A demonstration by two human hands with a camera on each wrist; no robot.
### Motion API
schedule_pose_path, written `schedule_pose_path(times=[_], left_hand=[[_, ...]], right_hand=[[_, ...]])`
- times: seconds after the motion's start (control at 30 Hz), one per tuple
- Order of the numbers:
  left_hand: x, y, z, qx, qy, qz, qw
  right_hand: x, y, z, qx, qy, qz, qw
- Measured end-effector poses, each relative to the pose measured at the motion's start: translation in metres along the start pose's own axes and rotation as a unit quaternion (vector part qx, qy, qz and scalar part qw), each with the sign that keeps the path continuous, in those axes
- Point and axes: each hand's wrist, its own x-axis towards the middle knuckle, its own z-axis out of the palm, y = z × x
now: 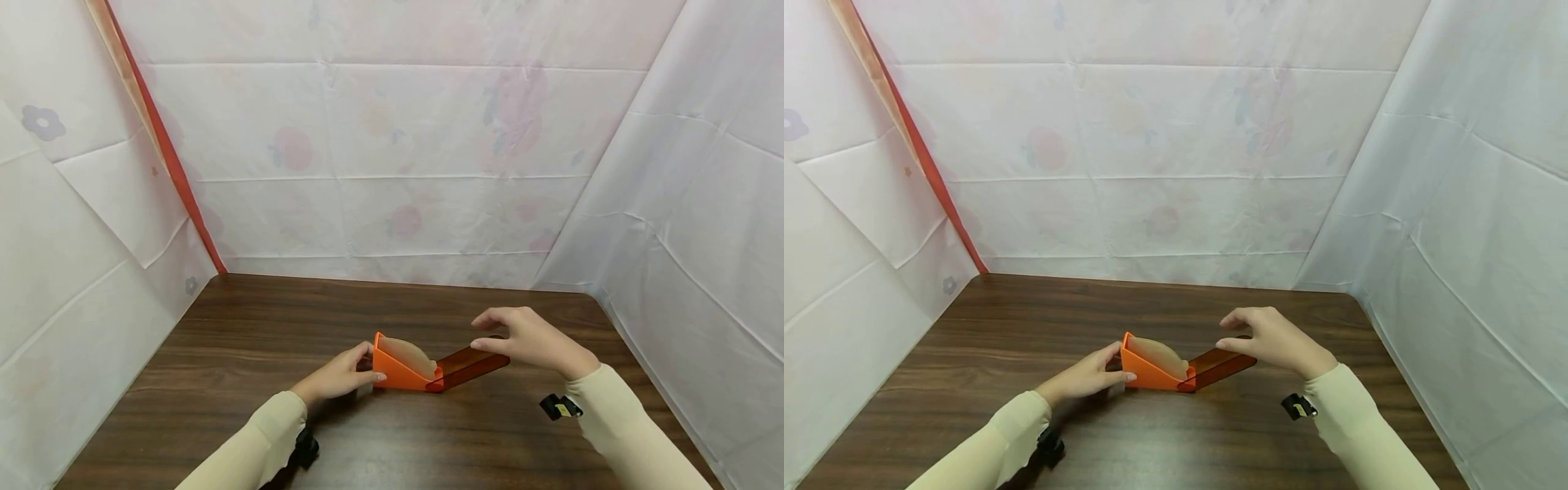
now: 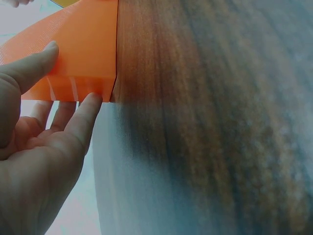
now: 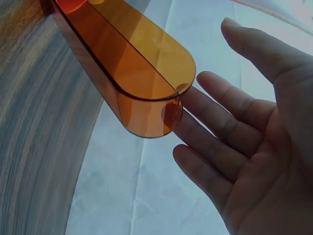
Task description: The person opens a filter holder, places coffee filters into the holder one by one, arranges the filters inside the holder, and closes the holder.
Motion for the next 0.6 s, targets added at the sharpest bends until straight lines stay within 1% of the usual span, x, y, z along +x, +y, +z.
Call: schedule_pose_path(times=[0.37,0.6], left_hand=[[0.001,0.001,-0.001,0.006,0.0,0.002,1.0],[0.001,0.0,-0.001,0.008,0.003,0.002,1.0]], right_hand=[[-0.008,0.007,-0.003,0.003,-0.007,0.011,0.9999],[-0.017,0.012,-0.002,0.015,-0.019,0.015,0.9996]])
